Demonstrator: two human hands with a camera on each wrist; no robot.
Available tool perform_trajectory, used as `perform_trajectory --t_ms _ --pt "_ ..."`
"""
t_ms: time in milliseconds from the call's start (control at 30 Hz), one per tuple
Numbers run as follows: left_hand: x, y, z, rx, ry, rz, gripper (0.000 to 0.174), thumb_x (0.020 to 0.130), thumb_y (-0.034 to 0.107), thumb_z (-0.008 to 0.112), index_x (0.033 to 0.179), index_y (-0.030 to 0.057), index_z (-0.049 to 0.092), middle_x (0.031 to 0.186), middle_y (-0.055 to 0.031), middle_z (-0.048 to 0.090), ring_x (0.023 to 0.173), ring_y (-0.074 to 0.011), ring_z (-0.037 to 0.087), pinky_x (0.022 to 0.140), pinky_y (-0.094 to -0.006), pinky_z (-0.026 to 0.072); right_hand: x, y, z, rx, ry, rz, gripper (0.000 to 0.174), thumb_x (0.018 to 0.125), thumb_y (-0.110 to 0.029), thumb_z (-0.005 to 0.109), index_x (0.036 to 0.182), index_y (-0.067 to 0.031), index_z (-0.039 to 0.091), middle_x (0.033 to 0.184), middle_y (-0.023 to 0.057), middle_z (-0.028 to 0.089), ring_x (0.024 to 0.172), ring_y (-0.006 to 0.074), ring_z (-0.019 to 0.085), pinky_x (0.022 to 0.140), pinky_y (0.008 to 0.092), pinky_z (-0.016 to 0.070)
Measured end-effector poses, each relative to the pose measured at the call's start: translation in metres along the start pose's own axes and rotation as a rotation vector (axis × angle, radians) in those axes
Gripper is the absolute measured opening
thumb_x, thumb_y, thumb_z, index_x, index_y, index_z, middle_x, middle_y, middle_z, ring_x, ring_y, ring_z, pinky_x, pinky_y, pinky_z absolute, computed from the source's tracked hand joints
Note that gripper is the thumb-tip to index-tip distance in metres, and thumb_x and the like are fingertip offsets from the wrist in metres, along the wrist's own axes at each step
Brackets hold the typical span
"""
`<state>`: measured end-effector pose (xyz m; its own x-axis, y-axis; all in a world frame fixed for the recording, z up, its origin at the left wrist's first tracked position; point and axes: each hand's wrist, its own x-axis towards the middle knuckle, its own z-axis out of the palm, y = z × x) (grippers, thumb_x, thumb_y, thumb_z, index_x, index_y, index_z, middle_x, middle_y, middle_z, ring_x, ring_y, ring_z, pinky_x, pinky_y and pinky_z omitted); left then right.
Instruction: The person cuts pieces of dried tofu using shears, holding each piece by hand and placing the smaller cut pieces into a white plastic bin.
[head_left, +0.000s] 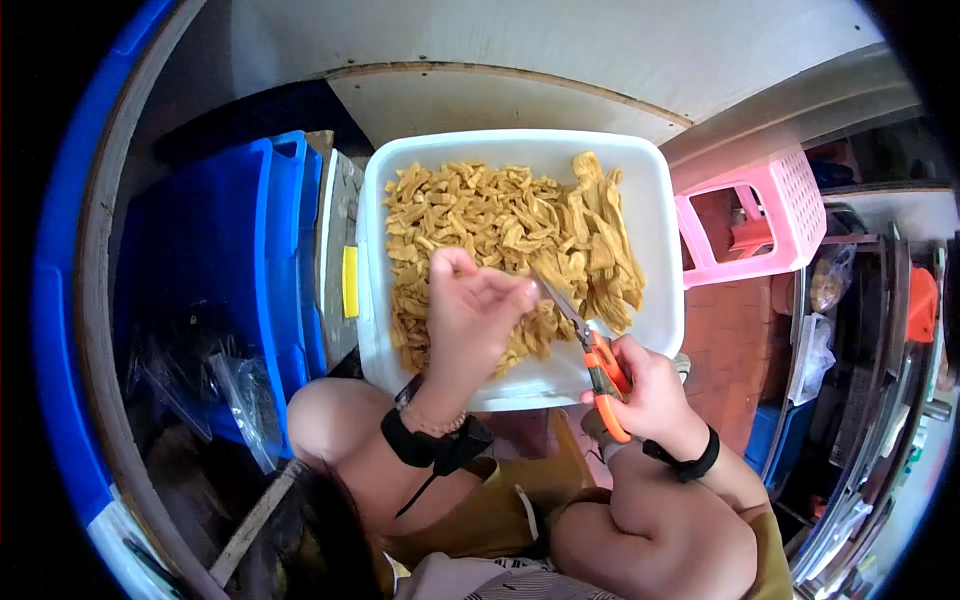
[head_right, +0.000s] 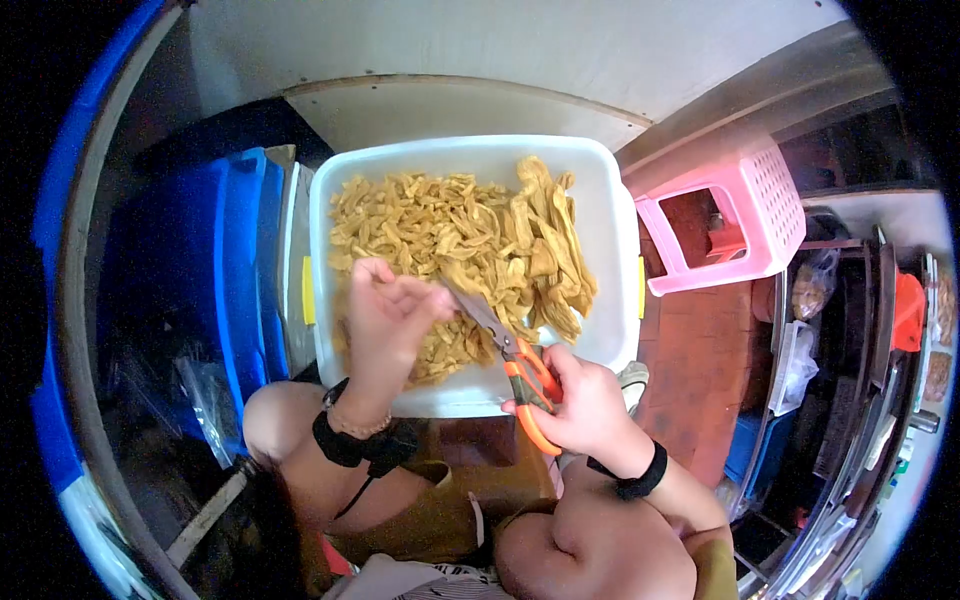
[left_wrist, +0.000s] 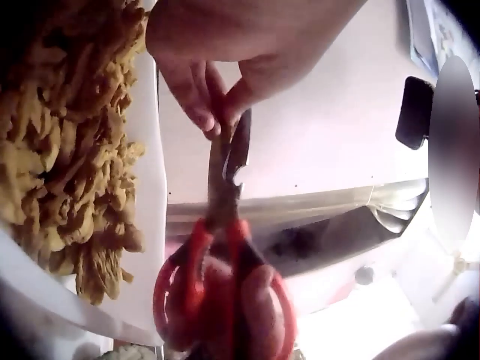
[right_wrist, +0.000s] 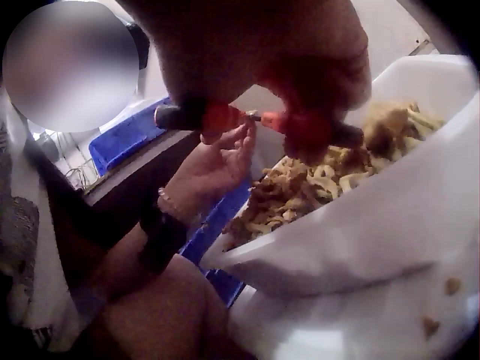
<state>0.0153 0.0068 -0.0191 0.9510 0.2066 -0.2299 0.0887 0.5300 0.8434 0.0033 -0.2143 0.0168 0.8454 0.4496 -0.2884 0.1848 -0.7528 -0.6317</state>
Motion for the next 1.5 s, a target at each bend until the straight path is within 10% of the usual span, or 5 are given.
perform_trajectory --t_ms 100,633,933,1033,1500 --pt "-0.005 -0.009 0.002 0.078 -0.163 0.025 0.042 0.083 -0.01 0.06 0.095 0.0093 0.025 0.081 -0.0145 0.061 0.078 -0.021 0.064 0.072 -0.0308 0.0549 0.005 -0.003 -0.002 -0.003 0.021 0.007 0.055 0.068 -0.047 0.077 0.081 -0.0026 0.047 0.057 0.0116 0.05 0.053 0.0317 0.058 0.051 0.0372 0.0449" --pt "0.002 0.0 -0.001 0.213 -0.052 0.1 0.044 0.081 -0.009 0.064 0.097 0.0074 0.028 0.088 -0.0121 0.061 0.084 -0.0144 0.063 0.075 -0.0246 0.0524 -0.006 0.014 -0.003 0.079 0.036 -0.025 0.037 0.071 -0.029 0.075 0.077 -0.0034 0.048 0.056 0.0158 0.053 0.054 0.0347 0.059 0.05 0.0393 0.0464" --pt "-0.007 0.003 0.004 0.637 -0.114 0.186 0.041 0.079 -0.011 0.065 0.099 0.007 0.033 0.084 -0.0071 0.058 0.083 -0.0148 0.062 0.078 -0.0265 0.0524 -0.004 0.012 -0.005 0.107 0.033 0.002 0.043 0.068 -0.028 0.084 0.071 -0.0038 0.048 0.055 0.0059 0.049 0.048 0.0136 0.047 0.049 0.0274 0.0422" --pt "-0.005 0.005 0.004 0.709 -0.12 0.239 0.04 0.079 -0.011 0.065 0.098 0.0061 0.034 0.085 -0.0073 0.057 0.081 -0.0146 0.062 0.075 -0.0257 0.0521 -0.005 0.016 -0.003 0.106 0.01 -0.005 0.045 0.071 -0.038 0.077 0.076 -0.004 0.047 0.053 0.0125 0.05 0.05 0.0311 0.056 0.048 0.0369 0.0441" --pt "0.004 0.002 -0.007 -0.026 -0.007 -0.111 0.026 0.087 -0.003 0.059 0.098 0.0097 0.04 0.089 -0.0104 0.066 0.079 -0.0156 0.064 0.073 -0.0279 0.0532 -0.004 0.011 -0.005 0.081 0.026 -0.014 0.051 0.067 -0.045 0.079 0.077 -0.0047 0.049 0.055 0.0098 0.049 0.049 0.0291 0.054 0.048 0.036 0.0431"
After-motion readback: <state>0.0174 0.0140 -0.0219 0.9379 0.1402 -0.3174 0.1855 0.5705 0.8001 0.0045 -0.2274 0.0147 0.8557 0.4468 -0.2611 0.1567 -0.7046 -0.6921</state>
